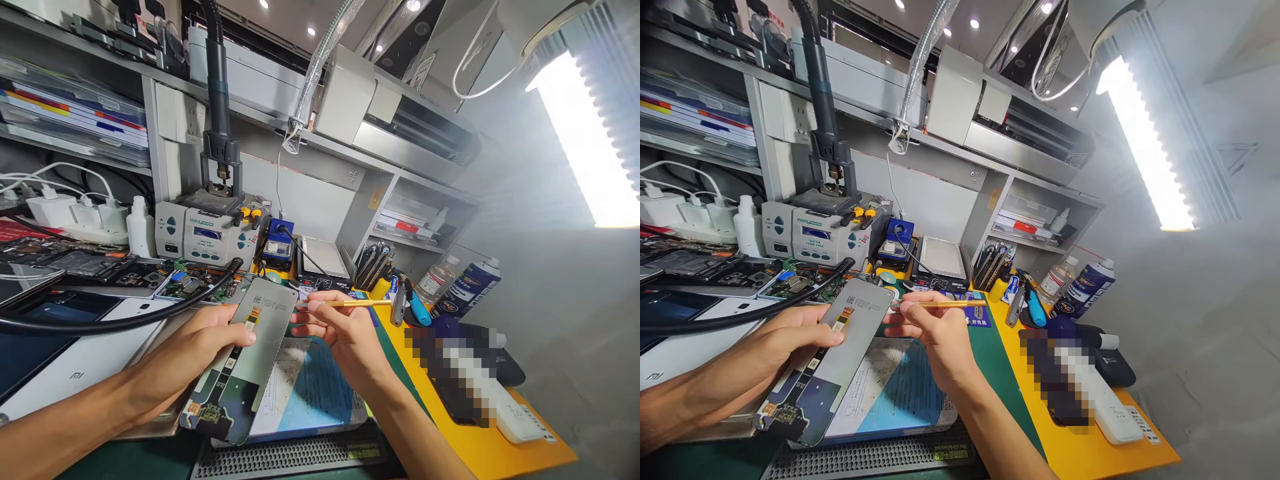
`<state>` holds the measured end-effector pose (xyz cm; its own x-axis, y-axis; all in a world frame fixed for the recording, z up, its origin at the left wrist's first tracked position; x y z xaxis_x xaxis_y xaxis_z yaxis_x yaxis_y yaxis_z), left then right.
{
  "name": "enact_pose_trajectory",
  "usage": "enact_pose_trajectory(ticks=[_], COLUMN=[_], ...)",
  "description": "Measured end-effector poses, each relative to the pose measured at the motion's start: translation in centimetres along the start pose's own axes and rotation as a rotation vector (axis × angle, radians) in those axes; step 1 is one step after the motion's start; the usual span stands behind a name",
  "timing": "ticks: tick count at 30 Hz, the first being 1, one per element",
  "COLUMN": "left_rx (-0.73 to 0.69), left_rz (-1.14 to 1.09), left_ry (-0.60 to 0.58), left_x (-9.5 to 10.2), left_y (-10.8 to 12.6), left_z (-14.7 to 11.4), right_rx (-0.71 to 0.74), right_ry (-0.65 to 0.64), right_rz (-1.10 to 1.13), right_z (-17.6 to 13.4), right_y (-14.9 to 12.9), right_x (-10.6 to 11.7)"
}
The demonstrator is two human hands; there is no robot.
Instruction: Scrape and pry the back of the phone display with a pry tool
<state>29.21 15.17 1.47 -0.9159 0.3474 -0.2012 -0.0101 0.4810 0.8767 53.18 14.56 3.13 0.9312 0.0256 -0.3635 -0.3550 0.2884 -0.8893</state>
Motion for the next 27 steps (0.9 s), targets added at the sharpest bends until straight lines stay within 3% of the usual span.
enact_pose_trajectory(ticks=[27], left_rx=[0.029], left_rz=[0.006], left_ry=[0.015], left_x=[-0.16], left_y=[0.06], left_z=[-0.59], right_rx=[0.052], right_ry=[0.034], right_rz=[-0.142], right_z=[-0.22], right_y=[-0.03], right_x=[-0.15])
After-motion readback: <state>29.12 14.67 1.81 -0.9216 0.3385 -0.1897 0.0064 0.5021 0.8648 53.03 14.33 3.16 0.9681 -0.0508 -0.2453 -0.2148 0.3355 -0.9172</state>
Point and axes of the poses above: each hand's wrist, its own z-axis towards the middle knuckle, its own x-axis out of the back of the hand, y = z × x, the point moved 1 cm from there along z, towards the middle knuckle, and after that the axes turned 13 degrees about x, right-handed, at the moved point
